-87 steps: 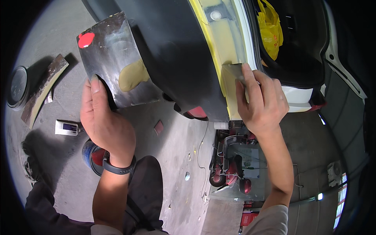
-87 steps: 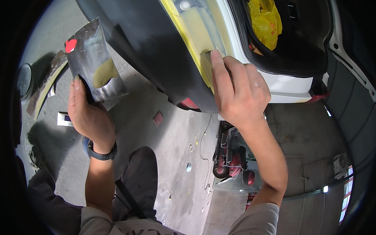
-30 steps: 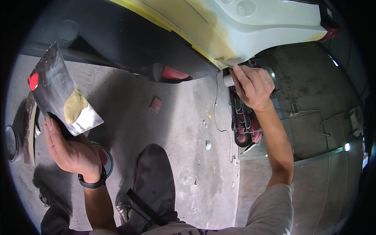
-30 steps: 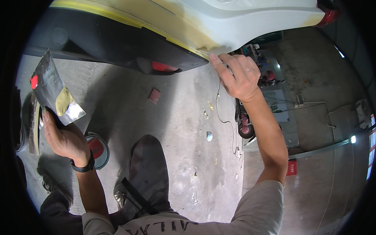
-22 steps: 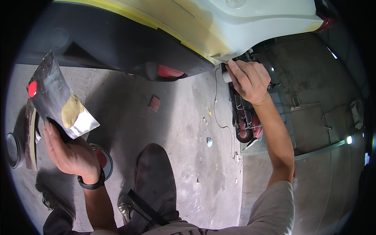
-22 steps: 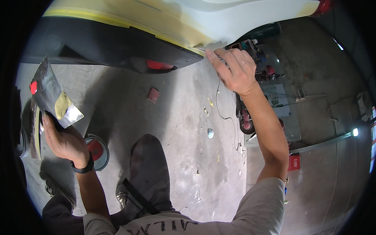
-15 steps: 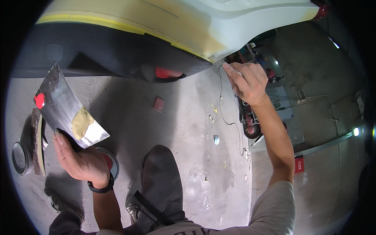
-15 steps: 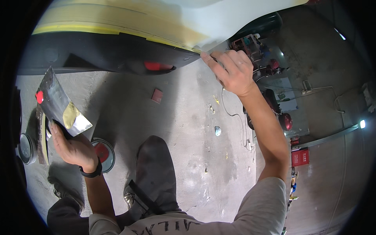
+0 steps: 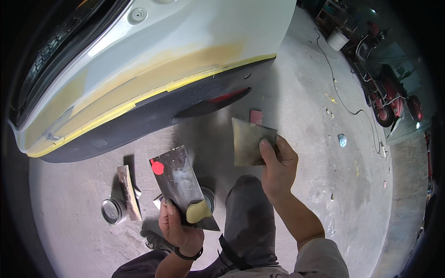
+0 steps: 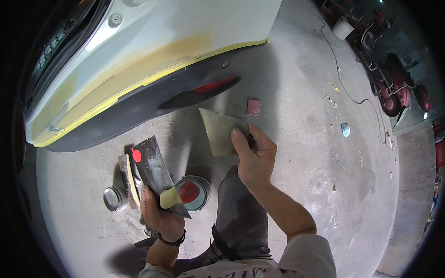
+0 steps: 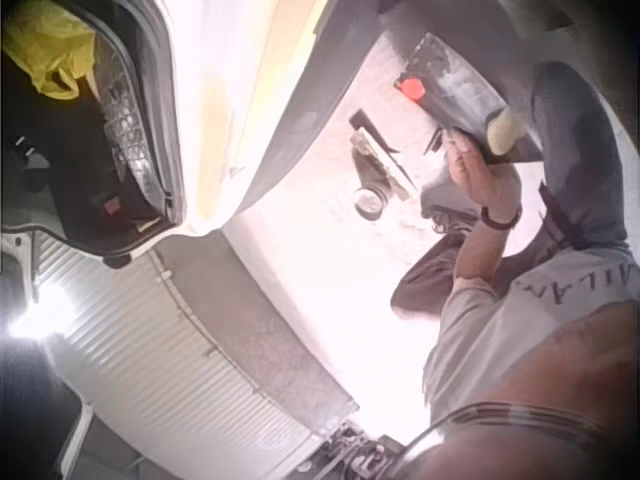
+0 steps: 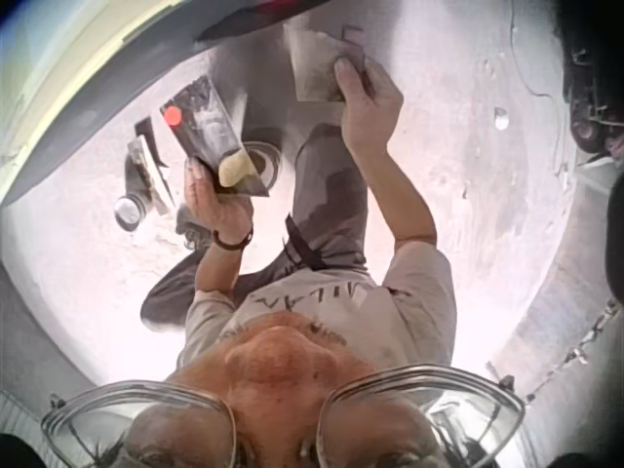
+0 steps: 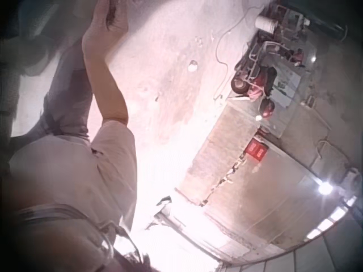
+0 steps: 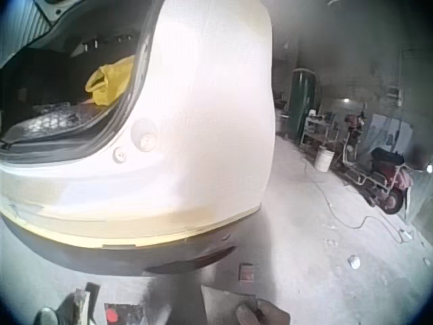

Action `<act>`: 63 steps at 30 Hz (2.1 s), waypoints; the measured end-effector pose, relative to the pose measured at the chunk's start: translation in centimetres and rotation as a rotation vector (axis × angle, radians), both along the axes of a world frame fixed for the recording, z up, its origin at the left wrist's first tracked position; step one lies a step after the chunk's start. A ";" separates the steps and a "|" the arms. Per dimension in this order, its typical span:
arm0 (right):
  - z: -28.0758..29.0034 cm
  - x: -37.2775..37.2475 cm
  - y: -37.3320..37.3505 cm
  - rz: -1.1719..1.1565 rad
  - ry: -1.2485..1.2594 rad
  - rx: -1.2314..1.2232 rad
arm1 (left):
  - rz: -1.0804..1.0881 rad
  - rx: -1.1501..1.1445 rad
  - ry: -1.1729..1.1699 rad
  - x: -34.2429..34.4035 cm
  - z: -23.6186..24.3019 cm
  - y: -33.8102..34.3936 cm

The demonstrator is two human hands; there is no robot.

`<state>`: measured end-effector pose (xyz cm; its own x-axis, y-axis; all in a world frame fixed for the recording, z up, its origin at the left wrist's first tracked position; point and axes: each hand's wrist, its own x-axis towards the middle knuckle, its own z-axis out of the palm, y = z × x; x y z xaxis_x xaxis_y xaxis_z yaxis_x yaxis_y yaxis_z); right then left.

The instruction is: The person applies body filler to the front and rear bumpers of a white car using a metal spreader and a sanding block. They spread the filler over taped-off areas, then sand the surface smooth, working on both the front and rear sections.

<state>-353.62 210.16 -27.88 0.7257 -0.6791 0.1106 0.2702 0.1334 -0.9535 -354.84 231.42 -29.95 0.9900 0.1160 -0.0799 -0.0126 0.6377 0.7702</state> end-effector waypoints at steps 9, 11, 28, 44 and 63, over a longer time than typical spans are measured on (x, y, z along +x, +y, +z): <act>-0.2 6.6 1.4 -0.016 -0.268 0.470 | -0.161 0.265 -0.034 0.3 0.9 5.7; 0.2 7.6 1.3 -0.067 -0.311 0.451 | -0.121 0.139 0.092 -0.2 1.1 6.7; 0.9 8.9 4.5 -0.134 -0.274 0.258 | 0.050 0.853 0.083 -3.0 -1.1 10.8; 1.0 9.0 7.6 -0.098 -0.279 0.196 | 0.009 0.398 0.090 -3.4 -0.4 11.7; 1.0 6.9 10.1 0.079 -0.290 0.170 | 0.004 0.266 0.046 -3.8 2.3 11.4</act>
<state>-346.75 220.29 -26.93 0.7316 -0.6487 0.2098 0.5091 0.3152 -0.8009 -358.63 242.84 -27.62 0.9855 0.1430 -0.0911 0.0242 0.4129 0.9104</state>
